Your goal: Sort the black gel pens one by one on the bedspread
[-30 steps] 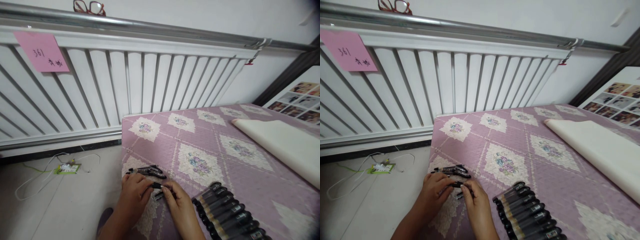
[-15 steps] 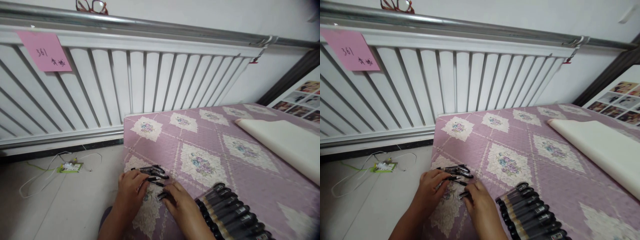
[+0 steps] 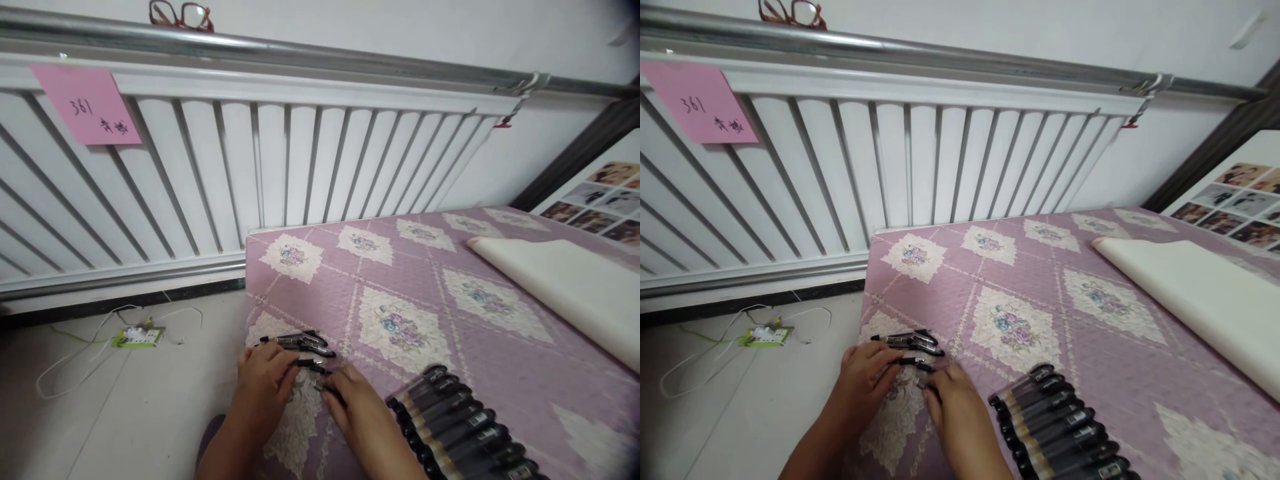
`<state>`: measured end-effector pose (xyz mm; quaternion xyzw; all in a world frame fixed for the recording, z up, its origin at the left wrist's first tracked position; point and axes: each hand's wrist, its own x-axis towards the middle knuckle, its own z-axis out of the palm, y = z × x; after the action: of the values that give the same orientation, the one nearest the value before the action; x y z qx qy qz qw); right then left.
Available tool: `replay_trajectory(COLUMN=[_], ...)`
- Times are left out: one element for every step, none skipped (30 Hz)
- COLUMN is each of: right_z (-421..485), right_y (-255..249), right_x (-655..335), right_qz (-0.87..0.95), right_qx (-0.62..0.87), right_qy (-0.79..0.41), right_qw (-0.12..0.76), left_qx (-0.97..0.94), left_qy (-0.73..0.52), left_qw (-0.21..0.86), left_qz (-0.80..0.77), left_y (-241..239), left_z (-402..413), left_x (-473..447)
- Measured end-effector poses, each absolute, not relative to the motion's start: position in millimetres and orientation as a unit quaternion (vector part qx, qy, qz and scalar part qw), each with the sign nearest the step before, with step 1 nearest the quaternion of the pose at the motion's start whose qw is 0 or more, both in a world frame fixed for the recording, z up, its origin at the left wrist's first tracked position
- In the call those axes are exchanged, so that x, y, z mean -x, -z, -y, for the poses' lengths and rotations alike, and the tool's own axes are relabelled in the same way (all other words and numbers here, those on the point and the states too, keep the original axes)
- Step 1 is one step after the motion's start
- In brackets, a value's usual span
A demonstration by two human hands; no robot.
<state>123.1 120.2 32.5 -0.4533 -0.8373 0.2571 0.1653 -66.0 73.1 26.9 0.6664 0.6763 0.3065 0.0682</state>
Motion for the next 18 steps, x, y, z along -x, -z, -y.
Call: replay_trajectory(right_z=[-120.9,-121.6,-122.3,-122.8,-123.2,-123.4,-123.6,-123.6,-123.7,-123.9,-124.1,-124.5,-124.9,-125.4,-125.8,-126.1,-126.3,-126.2], right_y=[-32.5,-32.3,-32.0,-31.7,-31.4,-31.1,-30.8,-30.5,-30.2,-29.9,-29.8,-29.8,-29.9,-30.2,-30.6,-31.0,-31.5,-31.9], right_x=[-123.6,-124.2,-124.7,-125.2,-125.5,-125.6,-125.5,-125.4,-125.2,-125.1,-125.2,-125.4,-125.8,-126.4,-127.0,-127.5,-128.0,-128.3], right_qz=[0.828,0.817,0.806,0.794,0.783,0.773,0.763,0.752,0.740,0.727,0.713,0.699,0.683,0.669,0.657,0.647,0.640,0.636], right_qx=[0.455,0.456,0.457,0.457,0.456,0.455,0.456,0.458,0.461,0.466,0.472,0.478,0.484,0.490,0.495,0.500,0.503,0.504], right_qy=[-0.272,-0.289,-0.306,-0.323,-0.340,-0.355,-0.367,-0.377,-0.386,-0.395,-0.405,-0.414,-0.422,-0.428,-0.432,-0.435,-0.438,-0.441], right_qw=[0.183,0.201,0.220,0.236,0.250,0.263,0.275,0.288,0.299,0.311,0.323,0.334,0.347,0.359,0.369,0.378,0.382,0.383], left_qx=[-0.665,-0.665,-0.665,-0.665,-0.664,-0.663,-0.662,-0.662,-0.661,-0.661,-0.662,-0.663,-0.663,-0.662,-0.662,-0.662,-0.663,-0.664], left_qy=[-0.303,-0.301,-0.299,-0.298,-0.298,-0.298,-0.298,-0.297,-0.296,-0.295,-0.295,-0.295,-0.294,-0.294,-0.293,-0.292,-0.290,-0.287], left_qw=[0.070,0.072,0.074,0.076,0.077,0.077,0.077,0.076,0.075,0.073,0.072,0.072,0.072,0.074,0.076,0.079,0.082,0.086], left_qz=[-0.678,-0.680,-0.680,-0.681,-0.682,-0.682,-0.683,-0.684,-0.685,-0.685,-0.685,-0.685,-0.685,-0.685,-0.686,-0.686,-0.686,-0.685], left_y=[-26.4,-26.0,-25.7,-25.5,-25.5,-25.4,-25.4,-25.4,-25.3,-25.2,-25.0,-24.8,-24.6,-24.5,-24.4,-24.4,-24.5,-24.7], left_z=[-73.2,-73.3,-73.4,-73.3,-73.3,-73.2,-73.2,-73.1,-73.0,-73.0,-72.9,-72.7,-72.6,-72.4,-72.3,-72.2,-72.1,-72.1], left_x=[66.1,66.2,66.3,66.4,66.5,66.6,66.7,66.9,67.2,67.6,68.1,68.6,69.1,69.6,69.9,70.1,70.1,69.9])
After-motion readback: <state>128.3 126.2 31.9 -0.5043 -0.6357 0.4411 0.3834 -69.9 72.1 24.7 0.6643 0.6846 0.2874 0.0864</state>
